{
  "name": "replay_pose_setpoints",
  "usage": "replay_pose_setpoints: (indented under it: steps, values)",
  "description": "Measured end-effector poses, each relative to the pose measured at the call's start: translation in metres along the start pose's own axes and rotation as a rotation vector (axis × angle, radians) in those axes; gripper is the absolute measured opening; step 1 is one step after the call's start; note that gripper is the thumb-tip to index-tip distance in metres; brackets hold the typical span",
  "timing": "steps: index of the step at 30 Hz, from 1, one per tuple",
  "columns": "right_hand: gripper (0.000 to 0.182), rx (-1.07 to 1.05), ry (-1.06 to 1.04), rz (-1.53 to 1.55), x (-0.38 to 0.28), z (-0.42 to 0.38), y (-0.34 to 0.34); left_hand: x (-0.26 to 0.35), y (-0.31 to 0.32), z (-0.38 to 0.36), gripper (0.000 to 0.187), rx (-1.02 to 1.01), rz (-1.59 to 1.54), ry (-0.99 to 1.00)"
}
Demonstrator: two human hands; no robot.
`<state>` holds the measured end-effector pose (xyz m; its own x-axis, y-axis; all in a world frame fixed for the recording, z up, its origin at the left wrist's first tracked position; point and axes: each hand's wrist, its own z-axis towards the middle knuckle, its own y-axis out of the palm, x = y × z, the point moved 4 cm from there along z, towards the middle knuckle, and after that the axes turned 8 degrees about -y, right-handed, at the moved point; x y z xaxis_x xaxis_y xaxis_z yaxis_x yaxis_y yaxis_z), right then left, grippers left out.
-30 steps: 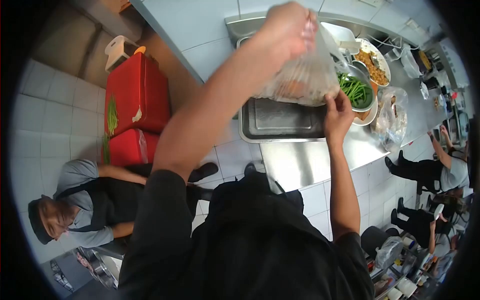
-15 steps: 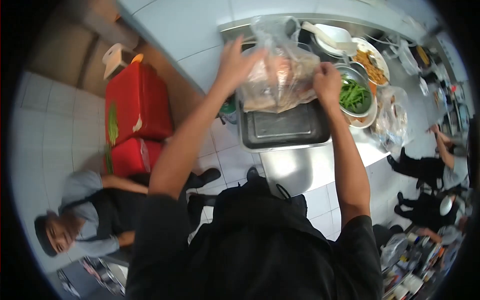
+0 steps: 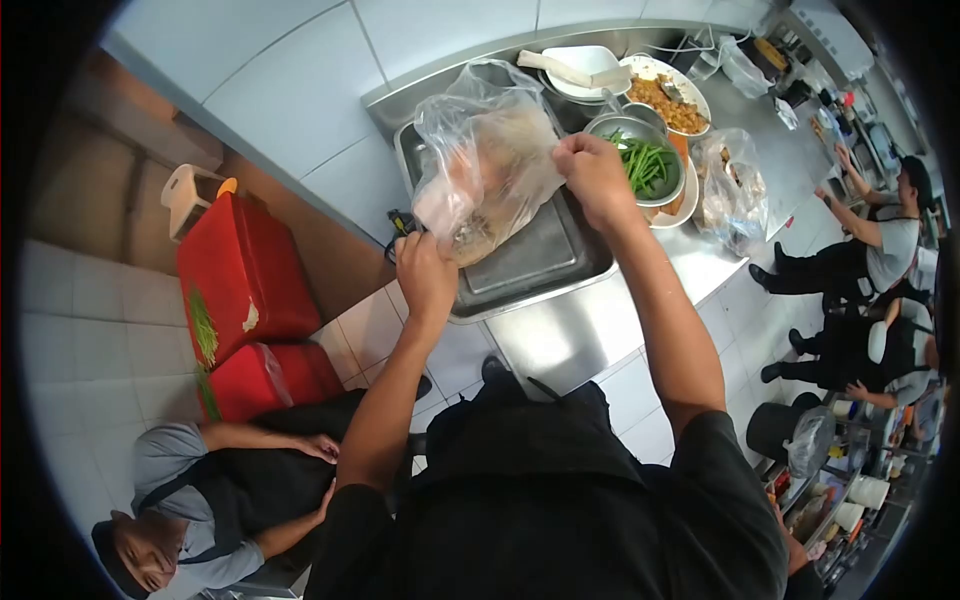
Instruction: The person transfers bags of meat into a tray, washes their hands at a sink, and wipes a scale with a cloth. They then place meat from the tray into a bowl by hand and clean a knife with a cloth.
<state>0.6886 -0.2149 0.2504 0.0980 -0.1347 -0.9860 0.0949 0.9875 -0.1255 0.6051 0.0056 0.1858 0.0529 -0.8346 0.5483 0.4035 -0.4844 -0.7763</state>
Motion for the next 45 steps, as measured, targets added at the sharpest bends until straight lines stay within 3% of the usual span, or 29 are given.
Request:
replay_pose_setpoints:
  steps: [5, 12, 16, 19, 23, 25, 26, 28, 31, 32, 34, 36, 37, 39, 40, 45]
  values:
    - [0.01, -0.079, -0.036, 0.101, -0.075, 0.009, -0.012, 0.012, -0.048, 0.036, 0.023, -0.077, 0.008, -0.051]
    - [0.01, -0.159, -0.147, 0.222, -0.13, 0.049, -0.002, 0.03, -0.04, 0.051, 0.035, -0.4, -0.419, -0.291]
    - [0.011, -0.285, -0.194, 0.078, -0.117, 0.058, 0.027, 0.032, -0.021, 0.04, 0.035, -0.634, -0.666, -0.49]
    - [0.024, -0.39, -0.227, -0.124, -0.092, 0.051, 0.034, 0.034, -0.022, 0.033, 0.035, -0.599, -0.88, -0.618]
    - [0.06, -0.474, -0.449, -0.573, -0.075, -0.02, 0.029, 0.036, -0.029, 0.03, 0.032, -0.537, -1.028, -0.71]
    - [0.049, -0.38, -0.82, -0.661, -0.052, -0.057, 0.036, 0.043, -0.032, 0.031, 0.03, -0.597, -1.083, -0.751]
    - [0.049, -0.397, -0.82, -0.654, -0.046, -0.068, 0.042, 0.049, -0.033, 0.032, 0.031, -0.581, -1.112, -0.739]
    - [0.031, -0.34, -0.549, -0.596, -0.035, -0.076, 0.05, 0.058, -0.03, 0.036, 0.032, -0.589, -1.083, -0.679]
    - [0.015, -0.301, -0.389, -0.424, -0.024, -0.057, 0.041, 0.059, -0.026, 0.037, 0.037, -0.607, -1.045, -0.575]
    - [0.009, -0.275, -0.435, -0.453, -0.029, -0.055, 0.037, 0.054, -0.029, 0.035, 0.039, -0.591, -1.003, -0.515]
    - [0.009, -0.293, -0.385, -0.404, -0.038, -0.054, 0.033, 0.04, -0.031, 0.026, 0.04, -0.574, -0.963, -0.452]
    - [0.011, -0.332, -0.319, -0.327, -0.036, -0.049, 0.029, 0.016, -0.036, 0.003, 0.039, -0.4, -0.608, -0.349]
    - [0.011, -0.327, -0.317, -0.327, -0.039, -0.047, 0.029, 0.005, -0.028, -0.011, 0.039, -0.404, -0.607, -0.346]
    - [0.011, -0.34, -0.296, -0.277, -0.056, -0.042, 0.028, -0.005, -0.027, -0.038, 0.044, -0.113, -0.334, -0.036]
    - [0.01, -0.357, -0.277, -0.23, -0.061, -0.039, 0.028, -0.007, -0.024, -0.047, 0.057, -0.184, -0.293, -0.085]
    - [0.01, -0.343, -0.197, -0.113, -0.106, -0.028, 0.03, -0.006, -0.011, -0.066, 0.062, -0.213, -0.356, -0.147]
